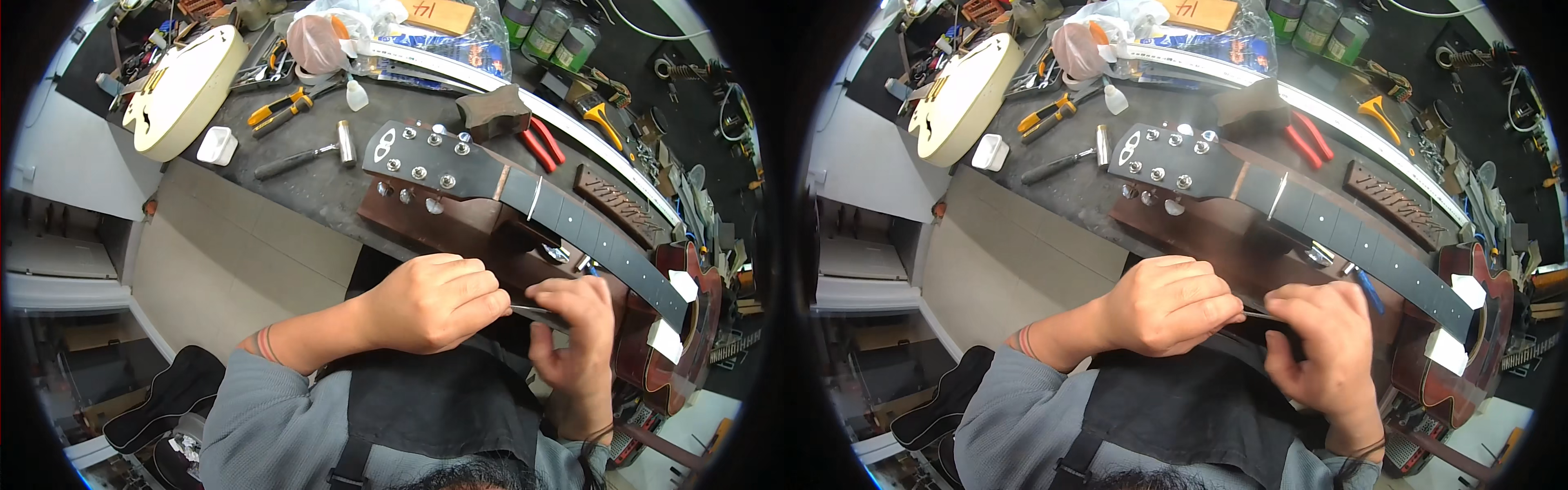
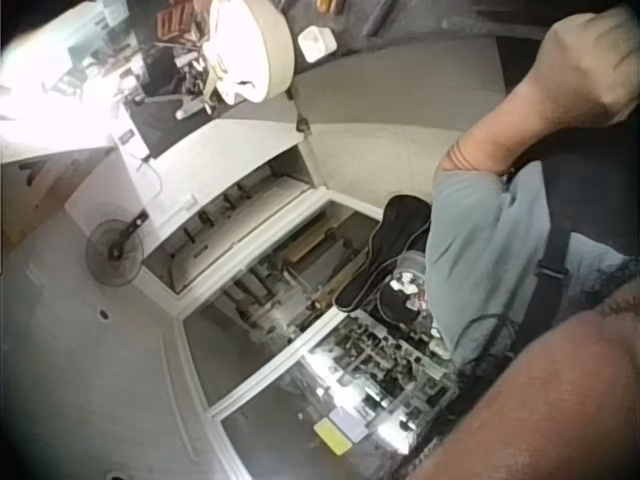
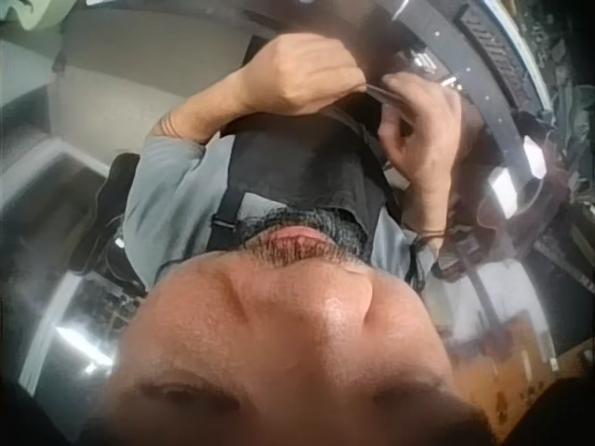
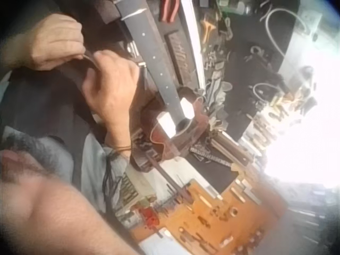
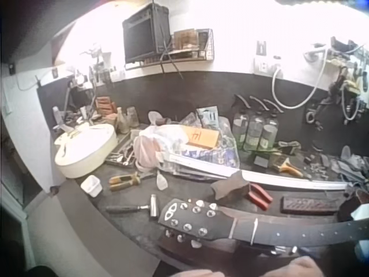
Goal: The person applies glue to the slots of a guitar neck and installs metal frets using a hammer and specialized tools. They carefully position each fret and tap it into place, ensuring it is flush with the fretboard.
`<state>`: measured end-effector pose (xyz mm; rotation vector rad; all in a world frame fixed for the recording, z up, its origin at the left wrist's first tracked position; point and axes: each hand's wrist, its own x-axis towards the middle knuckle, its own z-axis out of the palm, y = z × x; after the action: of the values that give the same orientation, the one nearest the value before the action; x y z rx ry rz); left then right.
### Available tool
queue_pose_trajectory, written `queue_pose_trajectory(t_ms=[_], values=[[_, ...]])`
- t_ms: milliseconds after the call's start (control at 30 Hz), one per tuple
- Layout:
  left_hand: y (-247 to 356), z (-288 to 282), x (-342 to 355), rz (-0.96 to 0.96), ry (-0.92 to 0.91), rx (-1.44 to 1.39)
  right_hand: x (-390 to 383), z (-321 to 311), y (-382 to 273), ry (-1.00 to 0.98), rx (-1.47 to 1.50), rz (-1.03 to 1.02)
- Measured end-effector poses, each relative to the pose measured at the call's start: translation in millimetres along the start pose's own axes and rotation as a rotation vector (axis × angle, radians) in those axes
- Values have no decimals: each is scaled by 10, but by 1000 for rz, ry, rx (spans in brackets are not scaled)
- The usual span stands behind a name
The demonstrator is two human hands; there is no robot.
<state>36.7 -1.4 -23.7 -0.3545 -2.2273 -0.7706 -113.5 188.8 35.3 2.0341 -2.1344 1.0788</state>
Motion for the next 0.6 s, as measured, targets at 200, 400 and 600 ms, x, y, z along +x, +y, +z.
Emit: queue_pose_trajectory(t_ms=[200,400,600], values=[[75,-203,-40,53,-94,169,29,208,-42,-117,-103,-95],[-1078,-1261,-58,-382,308,562,-177,322,111,-48,546,399],[-2530,-2201,-902,-982,-427,927,-456,586,337,46,1284,409]])
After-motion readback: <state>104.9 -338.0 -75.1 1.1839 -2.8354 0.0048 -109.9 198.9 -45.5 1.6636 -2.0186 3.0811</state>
